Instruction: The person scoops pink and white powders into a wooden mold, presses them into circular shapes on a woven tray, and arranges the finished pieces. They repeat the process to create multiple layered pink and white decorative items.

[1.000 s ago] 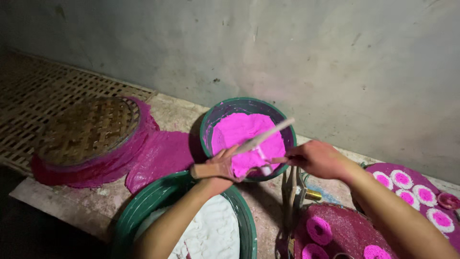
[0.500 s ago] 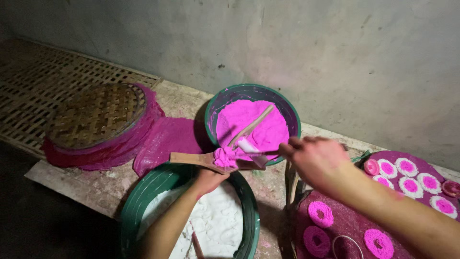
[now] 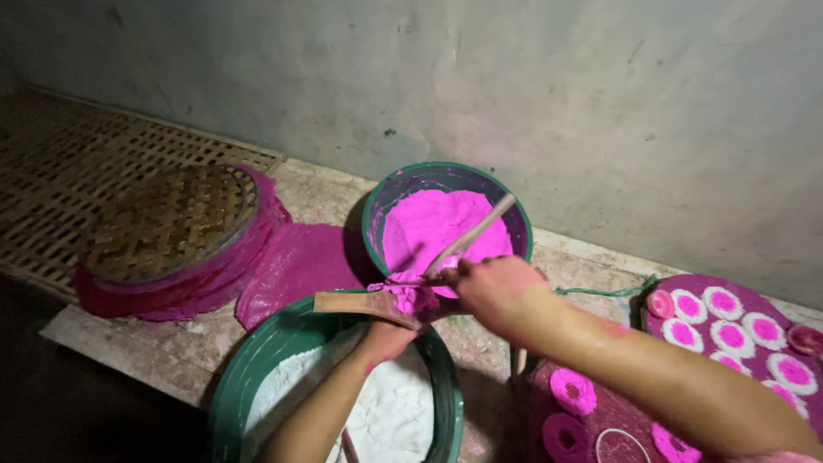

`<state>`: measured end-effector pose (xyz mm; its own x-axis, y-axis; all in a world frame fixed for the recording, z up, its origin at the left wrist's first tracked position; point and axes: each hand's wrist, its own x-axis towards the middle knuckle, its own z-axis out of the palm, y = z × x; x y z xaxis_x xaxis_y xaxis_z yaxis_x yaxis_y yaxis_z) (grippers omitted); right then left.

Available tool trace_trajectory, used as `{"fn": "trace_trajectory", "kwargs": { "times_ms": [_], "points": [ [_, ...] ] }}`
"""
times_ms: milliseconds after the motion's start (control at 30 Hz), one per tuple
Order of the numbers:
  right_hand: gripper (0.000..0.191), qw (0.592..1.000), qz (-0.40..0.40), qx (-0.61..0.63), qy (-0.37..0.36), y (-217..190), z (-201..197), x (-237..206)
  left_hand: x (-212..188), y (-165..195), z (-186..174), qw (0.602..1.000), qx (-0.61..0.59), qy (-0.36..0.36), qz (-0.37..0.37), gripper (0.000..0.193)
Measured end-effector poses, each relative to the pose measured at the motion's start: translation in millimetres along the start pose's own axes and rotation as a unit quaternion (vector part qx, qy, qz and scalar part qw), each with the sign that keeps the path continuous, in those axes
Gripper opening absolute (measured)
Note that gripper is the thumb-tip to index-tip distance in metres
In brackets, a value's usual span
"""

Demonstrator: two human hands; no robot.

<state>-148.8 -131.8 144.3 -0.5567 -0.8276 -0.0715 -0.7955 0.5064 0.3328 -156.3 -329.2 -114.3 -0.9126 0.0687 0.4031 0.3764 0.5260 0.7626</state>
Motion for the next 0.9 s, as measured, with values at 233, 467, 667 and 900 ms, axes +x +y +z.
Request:
{"fn": "trace_trajectory", "kwargs": {
  "times_ms": [233, 467, 667, 900],
  "points": [
    [0.022, 0.992, 0.038, -0.007, -0.12, 25, 18, -1, 7, -1, -26, 0.992, 0.069, 0.012, 0.105, 0.039],
    [0.018, 0.997, -0.034, -0.032, -0.067, -23, 66, 19, 7, 7, -19, 0.991, 0.119, 0.027, 0.058, 0.038],
    [0.035, 0.995, 0.076, 0.034, -0.058, 24, -3, -9, 8, 12, -52, 0.995, 0.041, 0.09, 0.034, 0.037],
    [0.022, 0.995, 0.062, 0.052, -0.066, 31, -21, 3, 20, 37, -55, 0.993, 0.018, 0.11, 0.042, 0.072]
  ]
}}
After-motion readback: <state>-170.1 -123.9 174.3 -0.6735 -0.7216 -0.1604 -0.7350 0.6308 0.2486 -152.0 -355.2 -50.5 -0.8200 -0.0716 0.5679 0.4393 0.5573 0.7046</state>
